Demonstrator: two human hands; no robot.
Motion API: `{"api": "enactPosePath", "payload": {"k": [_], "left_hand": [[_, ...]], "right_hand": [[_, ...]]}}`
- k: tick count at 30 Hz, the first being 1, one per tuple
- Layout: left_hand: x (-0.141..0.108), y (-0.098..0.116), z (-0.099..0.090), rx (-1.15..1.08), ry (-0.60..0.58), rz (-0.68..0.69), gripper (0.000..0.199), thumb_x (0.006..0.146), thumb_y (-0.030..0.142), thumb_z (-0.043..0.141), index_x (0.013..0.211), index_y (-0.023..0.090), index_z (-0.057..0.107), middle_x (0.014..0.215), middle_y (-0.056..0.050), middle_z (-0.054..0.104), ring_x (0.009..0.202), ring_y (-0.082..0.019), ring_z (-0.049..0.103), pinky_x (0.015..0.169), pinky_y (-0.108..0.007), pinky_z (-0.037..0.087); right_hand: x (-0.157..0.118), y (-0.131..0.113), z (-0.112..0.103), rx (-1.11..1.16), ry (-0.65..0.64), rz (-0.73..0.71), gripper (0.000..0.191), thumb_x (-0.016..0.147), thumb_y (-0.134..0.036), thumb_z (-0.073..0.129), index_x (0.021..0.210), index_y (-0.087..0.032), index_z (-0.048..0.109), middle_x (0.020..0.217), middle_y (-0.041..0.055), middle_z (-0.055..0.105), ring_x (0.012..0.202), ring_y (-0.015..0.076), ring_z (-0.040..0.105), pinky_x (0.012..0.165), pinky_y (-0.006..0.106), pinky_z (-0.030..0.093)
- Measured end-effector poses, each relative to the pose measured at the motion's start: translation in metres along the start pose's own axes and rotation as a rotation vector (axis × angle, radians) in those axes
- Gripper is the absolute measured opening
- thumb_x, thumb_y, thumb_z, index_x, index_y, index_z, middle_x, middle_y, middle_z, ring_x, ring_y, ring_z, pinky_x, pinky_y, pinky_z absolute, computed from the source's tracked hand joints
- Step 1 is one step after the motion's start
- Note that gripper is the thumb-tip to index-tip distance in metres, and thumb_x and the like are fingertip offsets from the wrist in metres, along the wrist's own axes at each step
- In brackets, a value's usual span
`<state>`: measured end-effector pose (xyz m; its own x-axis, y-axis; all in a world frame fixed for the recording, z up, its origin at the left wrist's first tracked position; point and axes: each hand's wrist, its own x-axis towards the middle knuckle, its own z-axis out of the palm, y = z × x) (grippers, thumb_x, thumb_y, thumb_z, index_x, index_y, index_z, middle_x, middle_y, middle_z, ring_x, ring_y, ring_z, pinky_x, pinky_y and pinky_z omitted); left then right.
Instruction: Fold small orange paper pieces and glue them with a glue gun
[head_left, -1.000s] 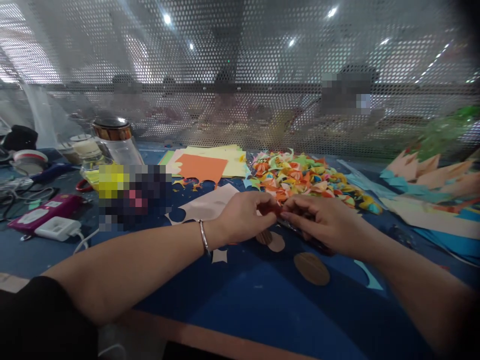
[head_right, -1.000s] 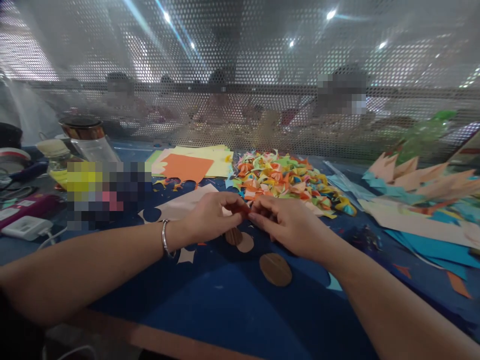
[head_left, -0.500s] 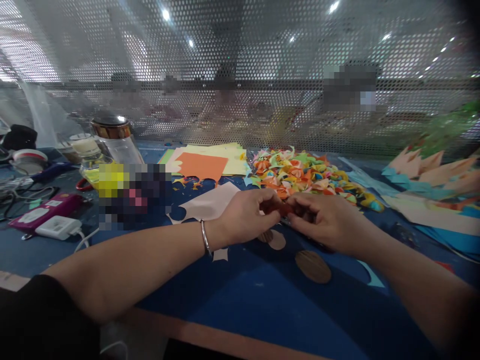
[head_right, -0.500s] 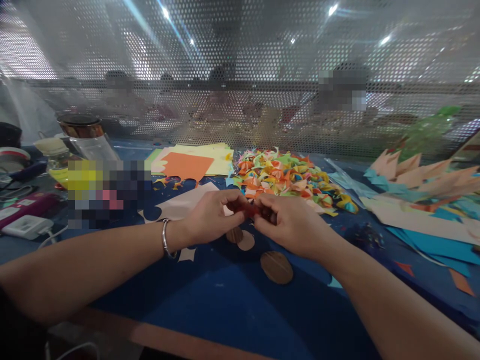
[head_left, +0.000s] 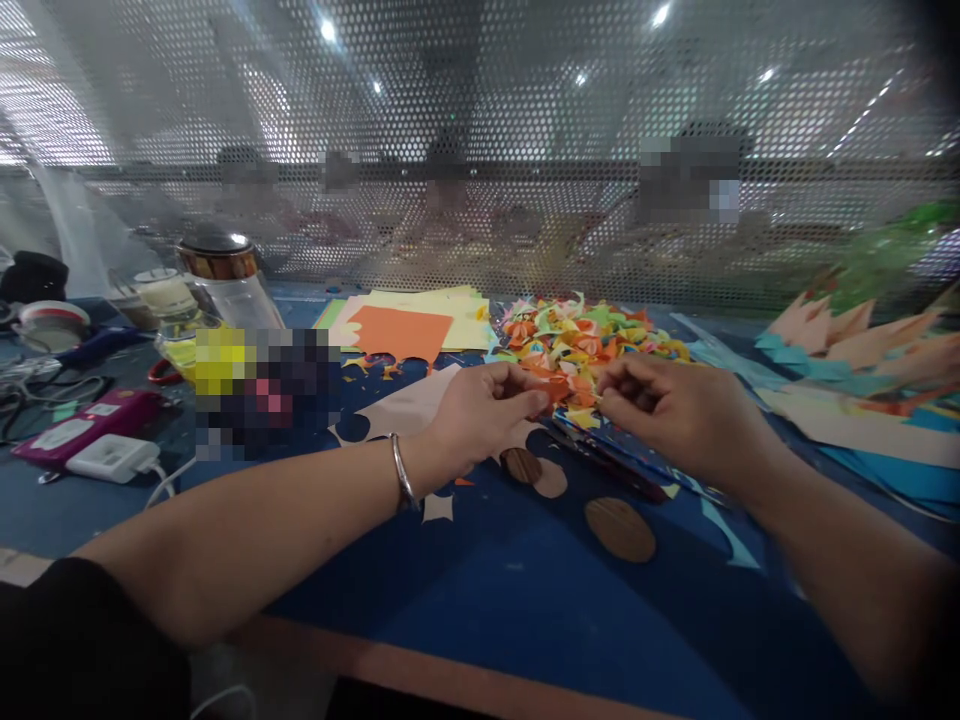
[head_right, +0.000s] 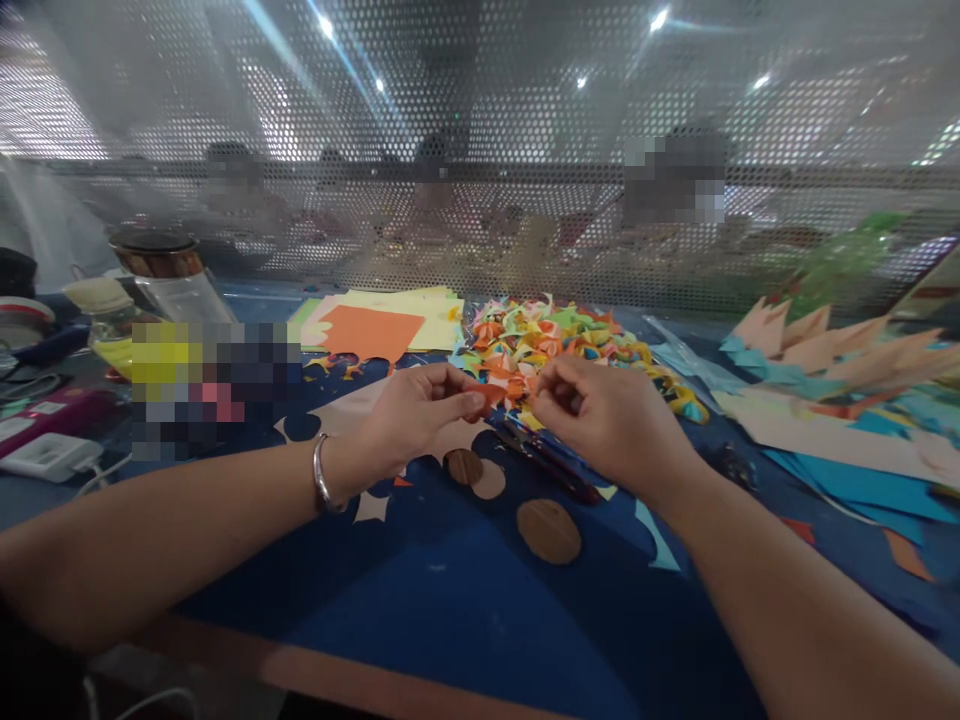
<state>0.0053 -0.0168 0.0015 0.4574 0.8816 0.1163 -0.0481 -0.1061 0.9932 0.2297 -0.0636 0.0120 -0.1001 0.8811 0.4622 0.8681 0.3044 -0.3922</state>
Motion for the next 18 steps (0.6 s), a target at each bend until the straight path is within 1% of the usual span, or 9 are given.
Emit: {"api": "enactPosePath", "payload": {"k": [2, 4, 7, 9, 13, 15, 18], "left_hand": [[0.001, -0.002, 0.002, -0.148, 0.027, -0.106, 0.015, 0.087, 0.017, 0.078, 0.081, 0.018, 0.064, 0.076, 0.000, 0.071, 0.071, -0.011, 0.066, 0.074, -0.028, 0.052], [0.001, -0.004, 0.003, -0.236, 0.049, -0.189, 0.017, 0.088, 0.016, 0.077, 0.082, 0.019, 0.062, 0.080, -0.001, 0.073, 0.073, -0.011, 0.068, 0.073, -0.027, 0.053], [0.000, -0.002, 0.005, -0.334, 0.055, -0.278, 0.020, 0.091, 0.015, 0.076, 0.083, 0.022, 0.059, 0.082, -0.002, 0.074, 0.076, -0.013, 0.070, 0.070, -0.026, 0.056], [-0.002, -0.001, 0.008, -0.382, 0.054, -0.313, 0.020, 0.092, 0.014, 0.075, 0.085, 0.022, 0.058, 0.080, -0.001, 0.073, 0.075, -0.012, 0.070, 0.072, -0.026, 0.058], [-0.006, -0.001, 0.012, -0.400, 0.059, -0.279, 0.021, 0.096, 0.015, 0.071, 0.086, 0.023, 0.054, 0.079, 0.001, 0.068, 0.071, -0.010, 0.066, 0.082, -0.028, 0.059], [-0.008, -0.003, 0.014, -0.382, 0.049, -0.248, 0.021, 0.096, 0.018, 0.070, 0.088, 0.023, 0.051, 0.080, 0.000, 0.067, 0.071, -0.012, 0.068, 0.084, -0.032, 0.059], [-0.010, -0.006, 0.016, -0.376, 0.026, -0.221, 0.024, 0.094, 0.023, 0.073, 0.091, 0.024, 0.049, 0.082, -0.002, 0.068, 0.075, -0.016, 0.071, 0.084, -0.037, 0.060]], "right_hand": [[-0.001, -0.003, 0.001, 0.007, -0.003, -0.040, 0.016, 0.091, -0.039, 0.060, 0.085, -0.026, 0.065, 0.066, 0.0010, 0.069, 0.053, 0.0175, 0.061, 0.053, 0.032, 0.046], [-0.004, -0.010, 0.004, -0.014, 0.018, -0.103, 0.016, 0.093, -0.039, 0.059, 0.090, -0.026, 0.067, 0.066, 0.0013, 0.068, 0.055, 0.0182, 0.062, 0.054, 0.032, 0.046], [-0.008, -0.022, 0.008, -0.032, 0.030, -0.208, 0.016, 0.097, -0.037, 0.060, 0.098, -0.025, 0.070, 0.070, 0.0042, 0.069, 0.054, 0.0195, 0.062, 0.055, 0.034, 0.046], [-0.009, -0.026, 0.009, -0.034, 0.024, -0.267, 0.018, 0.099, -0.036, 0.059, 0.102, -0.024, 0.072, 0.076, 0.0069, 0.072, 0.054, 0.0194, 0.062, 0.056, 0.035, 0.046], [-0.009, -0.028, 0.012, -0.088, 0.004, -0.351, 0.021, 0.101, -0.035, 0.056, 0.103, -0.024, 0.074, 0.089, 0.0080, 0.077, 0.055, 0.0178, 0.062, 0.058, 0.034, 0.047], [-0.009, -0.028, 0.013, -0.140, 0.005, -0.381, 0.024, 0.104, -0.034, 0.053, 0.106, -0.024, 0.075, 0.094, 0.0087, 0.079, 0.056, 0.0176, 0.063, 0.058, 0.033, 0.046], [-0.010, -0.028, 0.014, -0.223, 0.061, -0.459, 0.028, 0.107, -0.031, 0.049, 0.106, -0.021, 0.075, 0.097, 0.0104, 0.080, 0.062, 0.0195, 0.068, 0.059, 0.033, 0.047]]}}
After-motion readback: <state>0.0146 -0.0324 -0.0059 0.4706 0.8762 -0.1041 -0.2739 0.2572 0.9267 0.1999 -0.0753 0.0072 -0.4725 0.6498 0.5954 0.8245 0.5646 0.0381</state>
